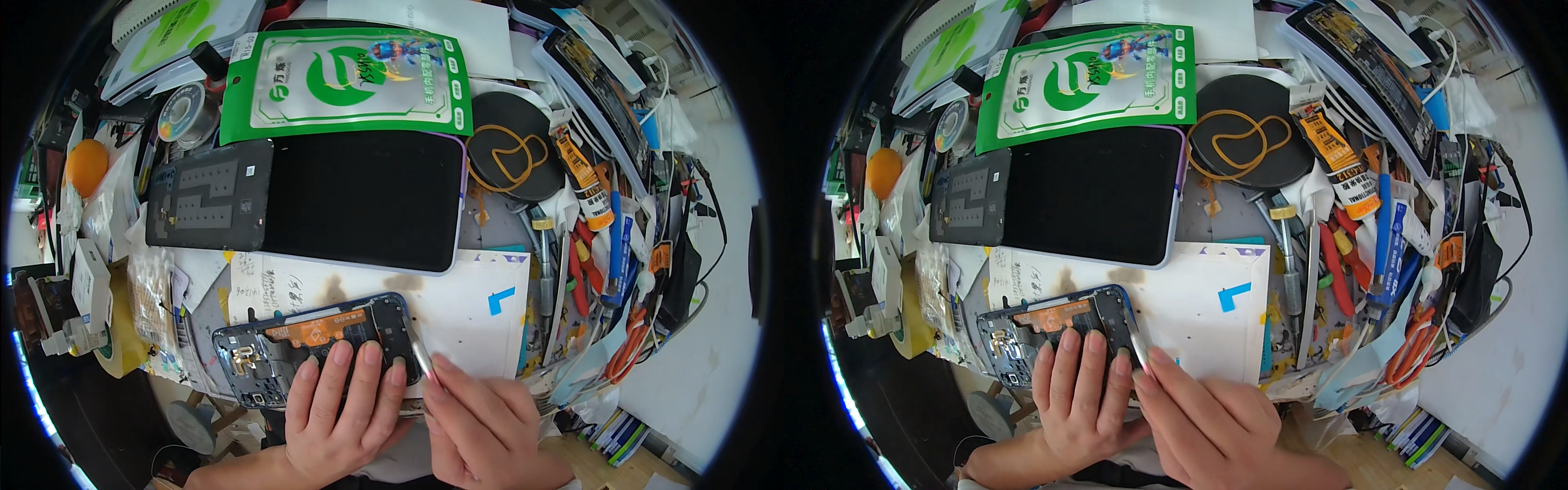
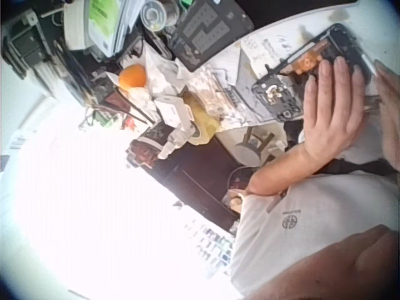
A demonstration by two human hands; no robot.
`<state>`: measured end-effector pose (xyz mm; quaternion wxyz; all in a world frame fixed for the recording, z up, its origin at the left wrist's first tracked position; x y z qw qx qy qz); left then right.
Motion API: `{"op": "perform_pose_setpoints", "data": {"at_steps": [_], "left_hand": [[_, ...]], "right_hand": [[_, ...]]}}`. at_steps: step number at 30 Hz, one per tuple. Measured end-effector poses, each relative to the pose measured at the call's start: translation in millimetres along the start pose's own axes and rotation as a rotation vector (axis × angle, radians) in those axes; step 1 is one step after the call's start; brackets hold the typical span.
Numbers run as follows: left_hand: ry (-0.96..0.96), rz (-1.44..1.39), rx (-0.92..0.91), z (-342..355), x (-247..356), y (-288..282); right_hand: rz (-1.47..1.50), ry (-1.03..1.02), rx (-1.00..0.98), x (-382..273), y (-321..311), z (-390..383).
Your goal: The person works on a disassembled smartphone, using tweezers to adjust internal components and applying adhesive from a tube to the device's frame. The person repeatedly wipes the area with a cloth and continues to manipulate small parts inside the phone.
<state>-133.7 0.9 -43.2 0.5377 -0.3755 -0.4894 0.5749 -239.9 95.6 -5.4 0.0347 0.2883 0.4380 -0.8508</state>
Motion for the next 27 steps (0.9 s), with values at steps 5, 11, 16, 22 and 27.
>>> {"op": "perform_pose_setpoints", "data": {"at_steps": [5,11,16,22,27], "left_hand": [[0.009,0.014,0.024,-1,0,1],[0.022,0.027,0.022,-4,0,3],[0.015,0.005,0.007,-5,-1,4],[0.039,0.014,0.042,-5,-2,4],[0.056,0.035,0.008,-6,-3,4]], "right_hand": [[0.027,0.048,-0.012,0,-2,9],[0.010,-0.076,-0.016,6,0,7],[0.035,-0.052,-0.041,6,2,11],[0.041,0.013,-0.128,4,-2,14],[0.071,0.038,-0.036,2,-5,15]]}}
Point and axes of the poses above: each hand's wrist, its own z-axis towards the middle knuckle, its own y-axis out of the palm, x = y × z, the point moved 6 cm from there along z, towards the middle knuckle, and after that the axes turned 1 degree about -z, right-handed, at the moved point
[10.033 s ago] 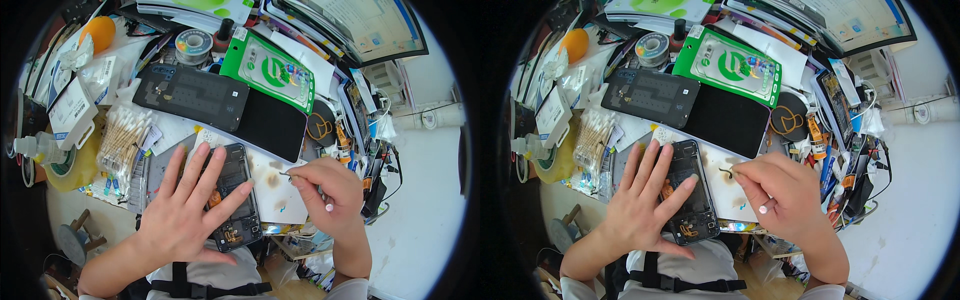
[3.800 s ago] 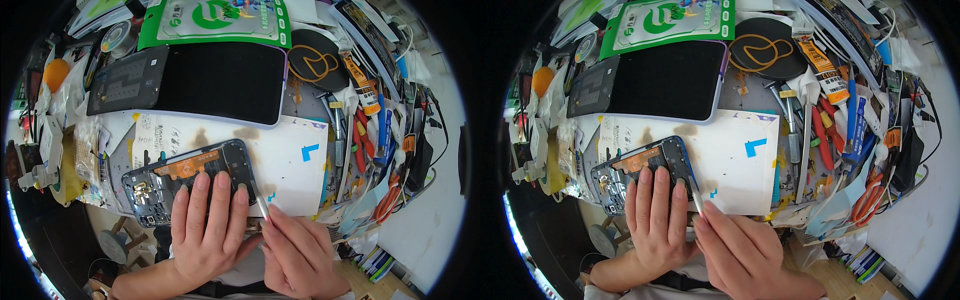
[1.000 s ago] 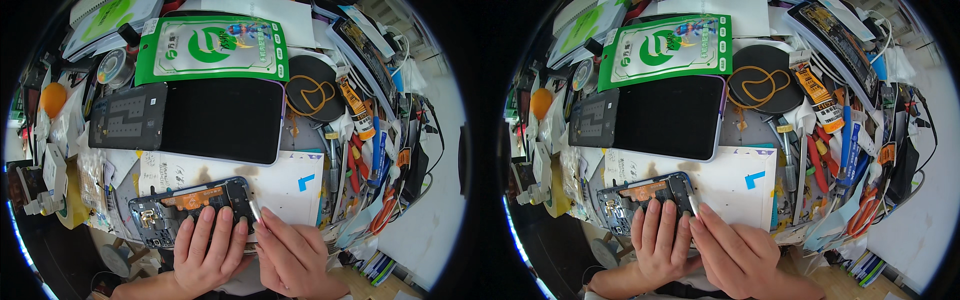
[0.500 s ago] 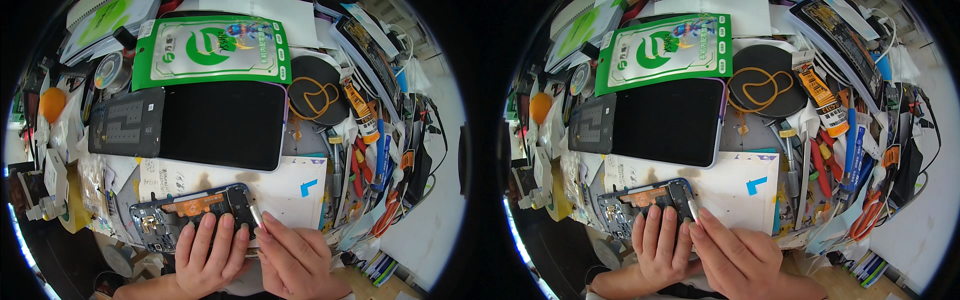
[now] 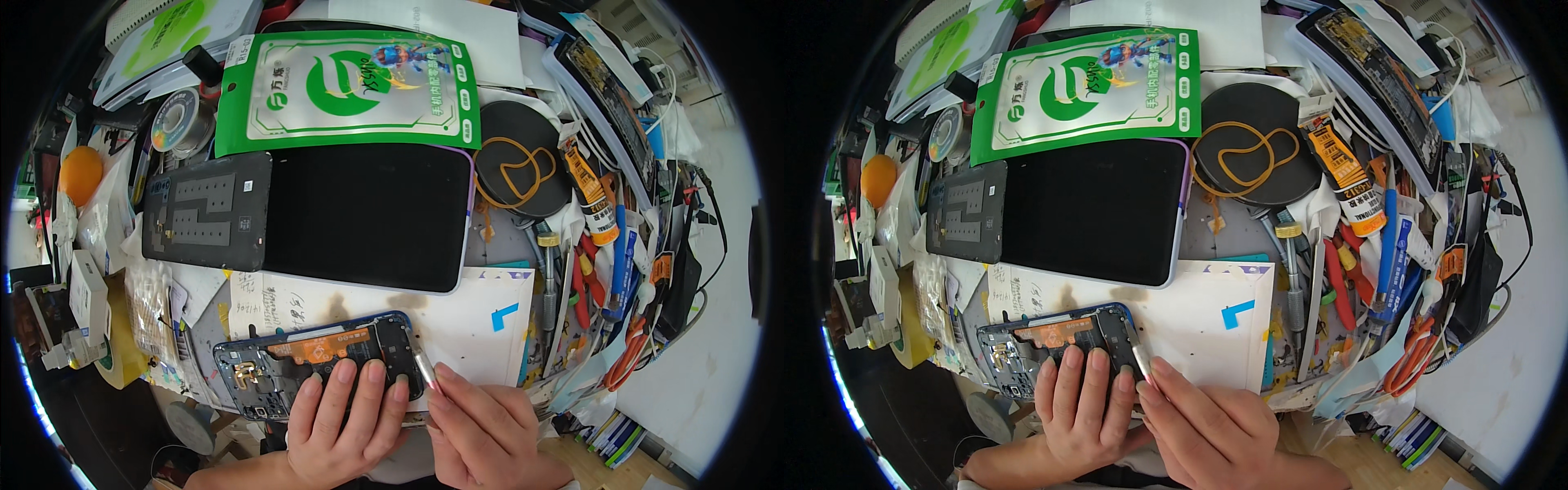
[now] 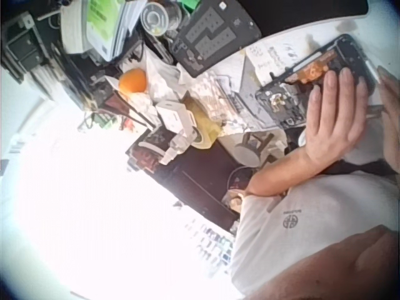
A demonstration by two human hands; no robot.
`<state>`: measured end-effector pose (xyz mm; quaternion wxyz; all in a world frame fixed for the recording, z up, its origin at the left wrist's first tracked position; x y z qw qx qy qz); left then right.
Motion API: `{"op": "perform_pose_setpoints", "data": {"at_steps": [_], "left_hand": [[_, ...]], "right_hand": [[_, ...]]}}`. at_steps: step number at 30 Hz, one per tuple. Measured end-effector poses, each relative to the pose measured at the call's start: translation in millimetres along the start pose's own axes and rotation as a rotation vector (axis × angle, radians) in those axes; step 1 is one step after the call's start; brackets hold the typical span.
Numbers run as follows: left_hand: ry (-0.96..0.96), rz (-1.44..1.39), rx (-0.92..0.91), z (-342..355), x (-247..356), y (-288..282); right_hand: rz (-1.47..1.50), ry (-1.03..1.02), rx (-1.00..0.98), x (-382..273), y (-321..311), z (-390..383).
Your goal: The person works on a disassembled smartphone, using tweezers to adjust internal components and applying adhesive from a tube to the device's frame. The person repeatedly wipes the area with a cloth and continues to manipulate small parts inside the phone.
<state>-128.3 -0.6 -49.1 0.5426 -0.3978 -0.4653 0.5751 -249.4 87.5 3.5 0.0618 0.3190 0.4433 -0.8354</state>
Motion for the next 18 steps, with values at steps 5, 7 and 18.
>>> {"op": "perform_pose_setpoints", "data": {"at_steps": [5,7,18], "left_hand": [[-0.022,-0.012,0.000,-1.8,0.9,1.0],[-0.024,-0.005,0.007,-1.9,0.4,1.2],[-0.017,-0.020,0.016,-1.1,-1.1,1.3]], "right_hand": [[-0.008,-0.021,-0.004,1.6,4.8,-3.2],[-0.007,-0.025,-0.003,2.3,5.0,-4.7],[-0.001,-0.028,0.023,4.7,7.3,-5.3]]}}
Point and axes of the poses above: each hand's wrist, its own z-axis towards the middle knuckle, its own y-axis out of the palm, x = y × z, the point moved 6 cm from there along z, towards the middle knuckle, and after that the axes turned 1 degree about -z, right-handed, at the moved point
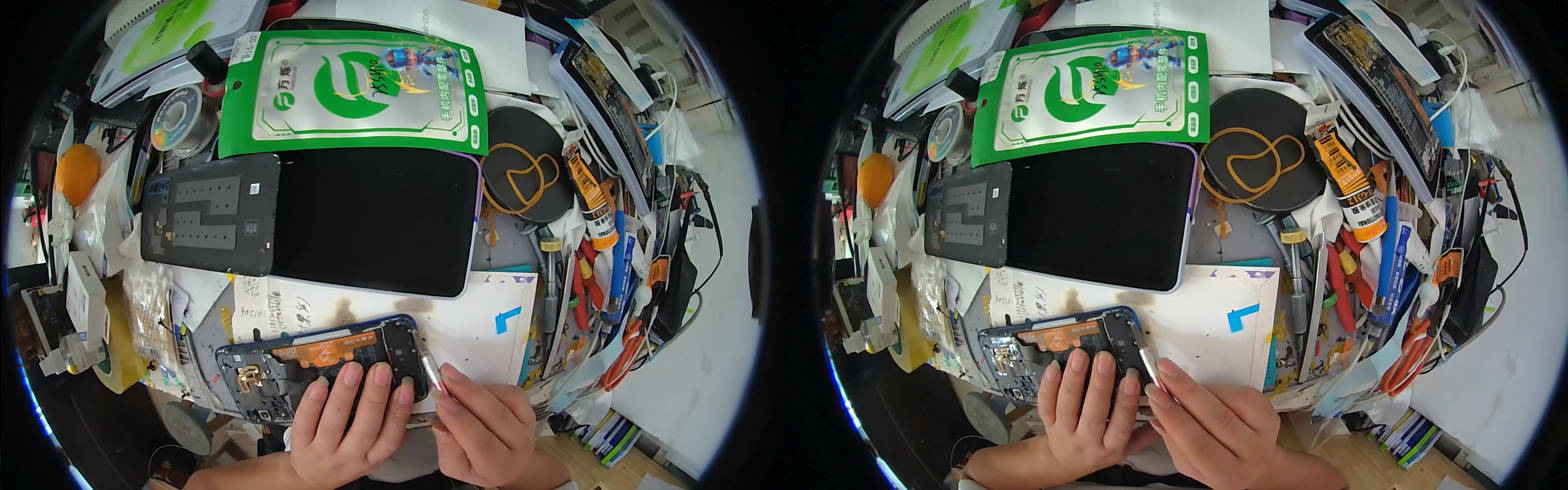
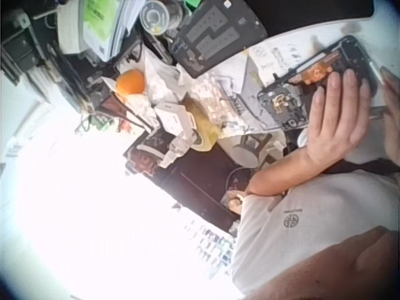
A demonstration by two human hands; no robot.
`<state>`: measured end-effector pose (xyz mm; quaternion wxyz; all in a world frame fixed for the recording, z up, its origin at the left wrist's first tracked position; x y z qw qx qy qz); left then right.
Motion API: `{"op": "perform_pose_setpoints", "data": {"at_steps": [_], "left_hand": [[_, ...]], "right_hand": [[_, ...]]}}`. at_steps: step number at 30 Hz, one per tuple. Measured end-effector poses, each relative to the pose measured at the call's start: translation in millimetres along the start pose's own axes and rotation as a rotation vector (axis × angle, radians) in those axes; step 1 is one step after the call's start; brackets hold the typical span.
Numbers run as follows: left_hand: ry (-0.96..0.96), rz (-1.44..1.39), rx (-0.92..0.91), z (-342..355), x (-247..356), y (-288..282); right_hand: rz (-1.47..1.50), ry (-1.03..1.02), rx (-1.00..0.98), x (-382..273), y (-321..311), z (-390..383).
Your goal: The person works on a disassembled smartphone, using tweezers to adjust internal components and applying adhesive from a tube to the device's frame. The person repeatedly wipes the area with a cloth and continues to manipulate small parts inside the phone.
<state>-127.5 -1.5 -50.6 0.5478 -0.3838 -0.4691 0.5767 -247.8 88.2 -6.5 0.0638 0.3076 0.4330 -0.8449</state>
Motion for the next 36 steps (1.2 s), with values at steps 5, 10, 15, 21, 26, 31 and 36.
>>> {"op": "perform_pose_setpoints", "data": {"at_steps": [5,10,15,21,26,31,36], "left_hand": [[0.043,-0.021,-0.027,-3,-6,-3],[0.129,-0.029,-0.035,-2,-13,-7],[0.074,-0.044,-0.032,3,-16,-11],[0.039,-0.060,-0.010,4,-15,-13],[0.131,-0.027,-0.076,0,-15,-9],[0.135,-0.045,-0.067,2,-17,-12],[0.168,-0.171,-0.087,3,-38,-23]], "right_hand": [[-0.089,0.035,-0.100,-2,0,-3],[-0.050,0.027,-0.070,-2,-2,-2],[-0.038,-0.011,-0.010,-6,-7,3],[0.041,0.079,-0.040,2,-2,5],[0.202,0.174,-0.021,18,-5,2],[0.411,0.378,0.050,29,-26,-1],[0.310,0.252,-0.046,22,-35,1]]}}
Point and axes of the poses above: each hand's wrist, its own z-axis towards the middle knuckle, its own y-axis out of the palm, x = y × z, the point moved 6 cm from there along z, towards the middle knuckle, and after that the axes turned 1 degree about -z, right-handed, at the moved point
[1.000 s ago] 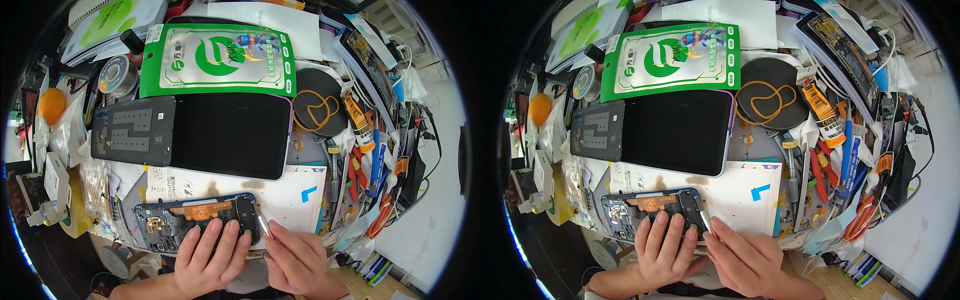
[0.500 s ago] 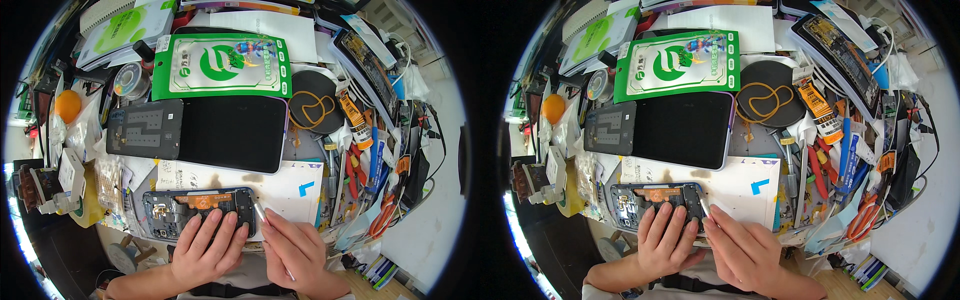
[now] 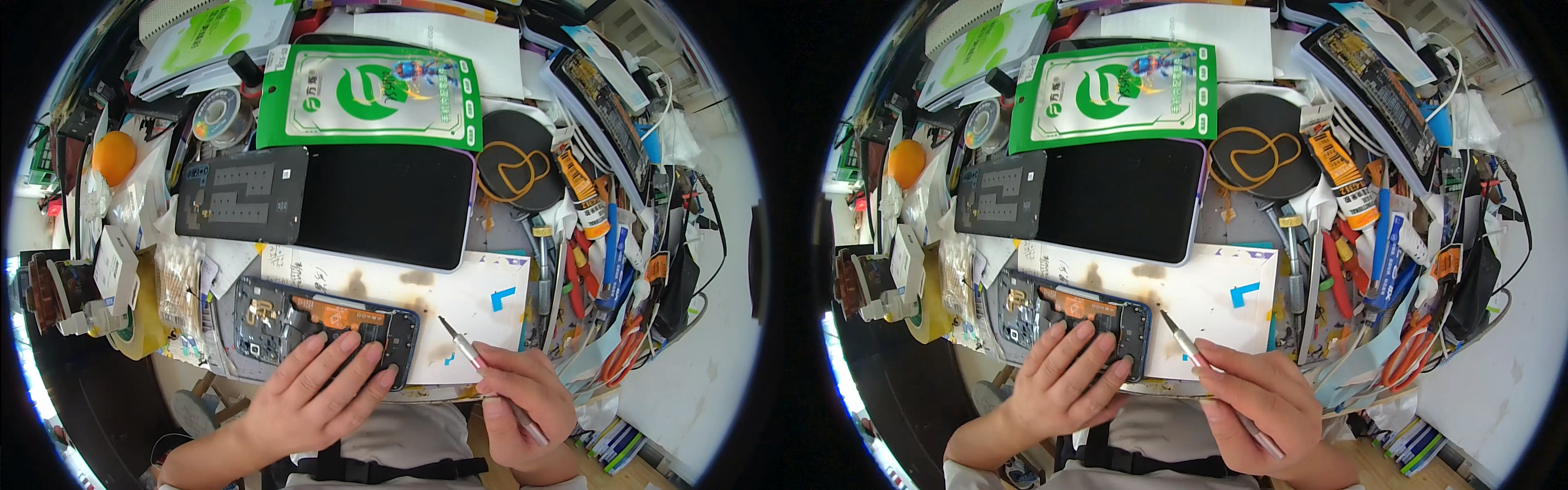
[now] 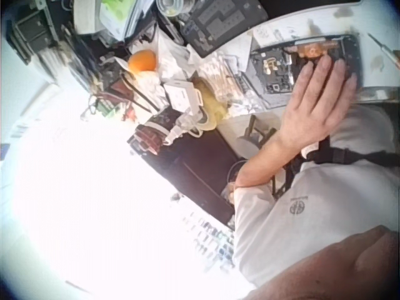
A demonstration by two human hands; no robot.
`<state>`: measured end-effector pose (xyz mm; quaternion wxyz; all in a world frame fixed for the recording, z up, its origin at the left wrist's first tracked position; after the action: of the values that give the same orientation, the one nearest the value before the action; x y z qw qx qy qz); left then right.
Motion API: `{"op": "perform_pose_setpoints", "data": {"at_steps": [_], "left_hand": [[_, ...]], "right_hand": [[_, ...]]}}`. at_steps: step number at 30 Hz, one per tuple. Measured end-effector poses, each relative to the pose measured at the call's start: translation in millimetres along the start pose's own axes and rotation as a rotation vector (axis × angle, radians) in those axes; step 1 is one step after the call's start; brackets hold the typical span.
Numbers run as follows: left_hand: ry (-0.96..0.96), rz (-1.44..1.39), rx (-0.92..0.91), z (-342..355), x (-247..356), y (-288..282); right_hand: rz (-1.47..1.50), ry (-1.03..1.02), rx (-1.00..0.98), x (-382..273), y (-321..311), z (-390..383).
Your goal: The person works on a disassembled smartphone, using tweezers to adjust internal components and applying adhesive from a tube to the device's frame. The person repeatedly wipes the area with a cloth and continues to manipulate small parts inside the phone.
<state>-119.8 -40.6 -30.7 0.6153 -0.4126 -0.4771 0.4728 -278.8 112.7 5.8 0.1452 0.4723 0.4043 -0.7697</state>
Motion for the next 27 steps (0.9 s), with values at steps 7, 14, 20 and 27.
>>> {"op": "perform_pose_setpoints", "data": {"at_steps": [7,14,20,27], "left_hand": [[-0.144,-0.002,0.187,7,17,-9],[-0.273,0.094,0.101,13,22,13],[-0.253,0.122,0.154,11,22,19],[-0.246,0.157,0.170,12,22,19]], "right_hand": [[-0.089,-0.043,-0.050,-6,6,-9],[-0.298,-0.212,-0.120,-17,24,-11],[-0.336,-0.197,-0.111,-14,29,-7],[-0.238,-0.255,-0.098,-18,26,5]]}}
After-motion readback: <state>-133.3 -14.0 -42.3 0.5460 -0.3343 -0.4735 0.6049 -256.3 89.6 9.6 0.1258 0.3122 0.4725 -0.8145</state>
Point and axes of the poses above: each hand's wrist, its own z-axis towards the middle knuckle, its own y-axis out of the palm, x = y × z, the point moved 6 cm from there along z, towards the middle knuckle, and after that the axes turned 1 degree about -z, right-handed, at the moved point
